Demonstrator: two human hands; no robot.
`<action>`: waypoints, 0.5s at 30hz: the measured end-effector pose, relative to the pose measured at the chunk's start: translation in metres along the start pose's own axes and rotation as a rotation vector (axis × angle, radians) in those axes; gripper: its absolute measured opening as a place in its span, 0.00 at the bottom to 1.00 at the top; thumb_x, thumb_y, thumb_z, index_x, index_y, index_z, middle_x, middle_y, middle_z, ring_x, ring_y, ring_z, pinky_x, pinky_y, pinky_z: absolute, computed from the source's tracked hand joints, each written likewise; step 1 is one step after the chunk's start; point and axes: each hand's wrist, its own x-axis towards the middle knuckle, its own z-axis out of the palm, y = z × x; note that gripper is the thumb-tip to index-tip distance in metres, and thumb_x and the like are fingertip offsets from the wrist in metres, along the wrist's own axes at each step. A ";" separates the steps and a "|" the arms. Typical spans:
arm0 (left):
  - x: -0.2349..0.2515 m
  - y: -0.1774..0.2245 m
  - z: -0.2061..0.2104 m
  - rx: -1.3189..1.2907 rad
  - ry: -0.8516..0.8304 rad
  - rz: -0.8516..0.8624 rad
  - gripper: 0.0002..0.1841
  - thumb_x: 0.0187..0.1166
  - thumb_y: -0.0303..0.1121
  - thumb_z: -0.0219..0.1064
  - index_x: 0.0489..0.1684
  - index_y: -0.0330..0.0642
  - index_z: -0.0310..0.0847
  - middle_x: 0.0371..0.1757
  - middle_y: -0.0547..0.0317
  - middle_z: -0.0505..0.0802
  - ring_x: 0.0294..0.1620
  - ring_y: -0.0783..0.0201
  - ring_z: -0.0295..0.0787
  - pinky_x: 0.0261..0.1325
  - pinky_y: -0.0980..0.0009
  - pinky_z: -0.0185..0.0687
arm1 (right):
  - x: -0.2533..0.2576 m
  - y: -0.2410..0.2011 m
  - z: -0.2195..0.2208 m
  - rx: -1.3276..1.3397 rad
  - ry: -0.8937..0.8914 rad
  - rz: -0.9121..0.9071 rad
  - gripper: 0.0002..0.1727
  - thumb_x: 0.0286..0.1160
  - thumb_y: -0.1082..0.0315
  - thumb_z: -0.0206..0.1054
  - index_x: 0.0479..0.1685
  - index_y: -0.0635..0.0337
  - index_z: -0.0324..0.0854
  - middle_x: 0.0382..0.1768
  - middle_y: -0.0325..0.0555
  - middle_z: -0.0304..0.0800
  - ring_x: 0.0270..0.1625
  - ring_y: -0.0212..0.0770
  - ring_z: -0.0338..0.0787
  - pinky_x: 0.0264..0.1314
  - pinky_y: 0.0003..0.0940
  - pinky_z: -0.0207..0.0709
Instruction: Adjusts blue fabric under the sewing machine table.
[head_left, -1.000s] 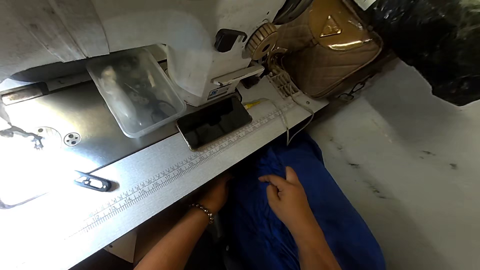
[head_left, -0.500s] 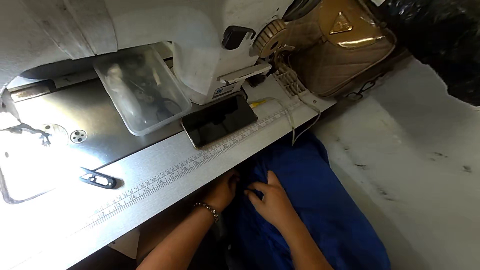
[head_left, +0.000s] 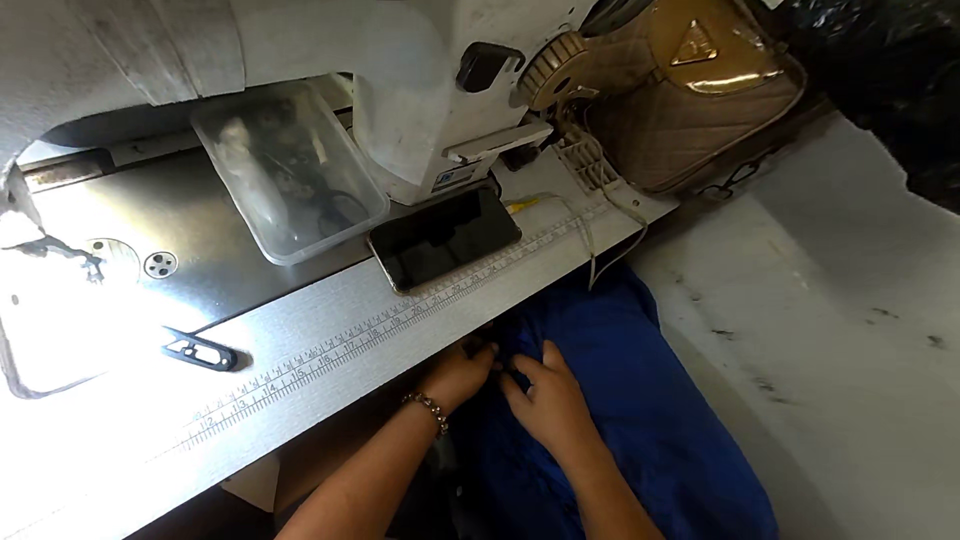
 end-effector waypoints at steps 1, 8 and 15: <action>0.000 -0.002 -0.001 0.047 0.019 0.009 0.18 0.89 0.37 0.61 0.73 0.38 0.78 0.51 0.50 0.92 0.46 0.62 0.90 0.56 0.63 0.85 | 0.001 0.001 -0.004 0.052 0.004 0.019 0.10 0.72 0.67 0.73 0.32 0.67 0.87 0.58 0.73 0.80 0.59 0.68 0.86 0.53 0.63 0.82; 0.008 -0.040 -0.020 0.554 -0.035 0.102 0.27 0.84 0.32 0.66 0.83 0.42 0.70 0.77 0.45 0.83 0.77 0.49 0.80 0.82 0.50 0.71 | 0.003 0.008 -0.024 0.150 0.097 -0.020 0.11 0.65 0.81 0.73 0.47 0.69 0.85 0.48 0.61 0.87 0.52 0.58 0.88 0.51 0.58 0.81; 0.006 -0.036 -0.022 0.614 -0.040 0.123 0.22 0.86 0.35 0.65 0.77 0.42 0.77 0.73 0.48 0.87 0.76 0.53 0.82 0.81 0.51 0.71 | -0.001 -0.005 0.000 -0.089 -0.100 -0.107 0.10 0.72 0.80 0.67 0.43 0.63 0.93 0.62 0.77 0.78 0.63 0.72 0.84 0.61 0.63 0.82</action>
